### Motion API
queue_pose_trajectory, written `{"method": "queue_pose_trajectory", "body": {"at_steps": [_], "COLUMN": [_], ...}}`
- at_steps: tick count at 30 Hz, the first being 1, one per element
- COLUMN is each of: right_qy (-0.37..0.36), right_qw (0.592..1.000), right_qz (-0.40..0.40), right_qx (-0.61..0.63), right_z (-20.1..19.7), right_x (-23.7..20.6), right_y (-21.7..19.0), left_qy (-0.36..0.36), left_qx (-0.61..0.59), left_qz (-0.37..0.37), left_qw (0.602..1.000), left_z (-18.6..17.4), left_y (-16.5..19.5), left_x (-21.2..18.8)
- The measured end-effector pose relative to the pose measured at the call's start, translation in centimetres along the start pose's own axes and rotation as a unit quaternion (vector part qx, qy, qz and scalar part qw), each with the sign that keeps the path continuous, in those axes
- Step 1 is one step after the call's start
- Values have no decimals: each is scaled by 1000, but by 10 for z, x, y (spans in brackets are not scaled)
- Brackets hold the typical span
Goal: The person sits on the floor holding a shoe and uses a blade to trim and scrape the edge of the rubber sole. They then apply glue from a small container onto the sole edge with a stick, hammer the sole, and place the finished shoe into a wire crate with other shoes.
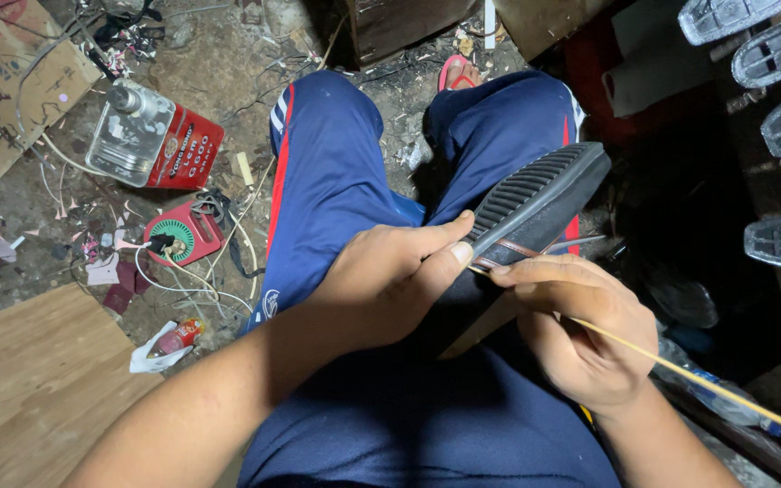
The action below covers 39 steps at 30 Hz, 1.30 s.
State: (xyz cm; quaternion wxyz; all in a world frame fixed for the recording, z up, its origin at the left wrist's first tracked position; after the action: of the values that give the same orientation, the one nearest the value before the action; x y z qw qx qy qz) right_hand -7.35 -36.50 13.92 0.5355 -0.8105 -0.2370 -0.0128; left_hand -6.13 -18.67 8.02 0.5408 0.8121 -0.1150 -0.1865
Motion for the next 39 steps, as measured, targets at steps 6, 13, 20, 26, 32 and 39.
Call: {"method": "queue_pose_trajectory", "body": {"at_steps": [6,13,20,26,32,39], "right_qy": [-7,0,77,195,229,298], "right_qw": [992,993,947,951,972,895], "right_qz": [95,86,141,122,46,332], "right_qx": [86,75,278,208,42,-12], "right_z": [0,-1,-19,-64,-123,-218], "right_x": [-4,-8,-15,-29,-55,-126], "right_y": [11,14,29,36,72,167], "left_qy": [2,6,8,0,-10,-21], "left_qx": [-23,-15,-59,-173,-226,-190], "left_qz": [17,23,11,50,102,120], "left_qw": [1000,1000,998,984,969,974], "left_z": [0,-3,-3,0,4,5], "left_y": [1,3,1,-5,-4,0], "left_x": [1,1,0,-1,5,6]}}
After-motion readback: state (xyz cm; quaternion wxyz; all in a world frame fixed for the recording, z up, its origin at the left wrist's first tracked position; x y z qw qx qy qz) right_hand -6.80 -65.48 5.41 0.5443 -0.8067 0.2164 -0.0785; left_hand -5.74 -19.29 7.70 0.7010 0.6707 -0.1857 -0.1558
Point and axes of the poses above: each hand's wrist, its own x-axis towards the middle knuckle, its own z-axis out of the palm, y = z × x, the point moved 7 cm from there along x, towards the middle knuckle, and after that the axes turned 9 degrees about z, right-handed, at the moved point
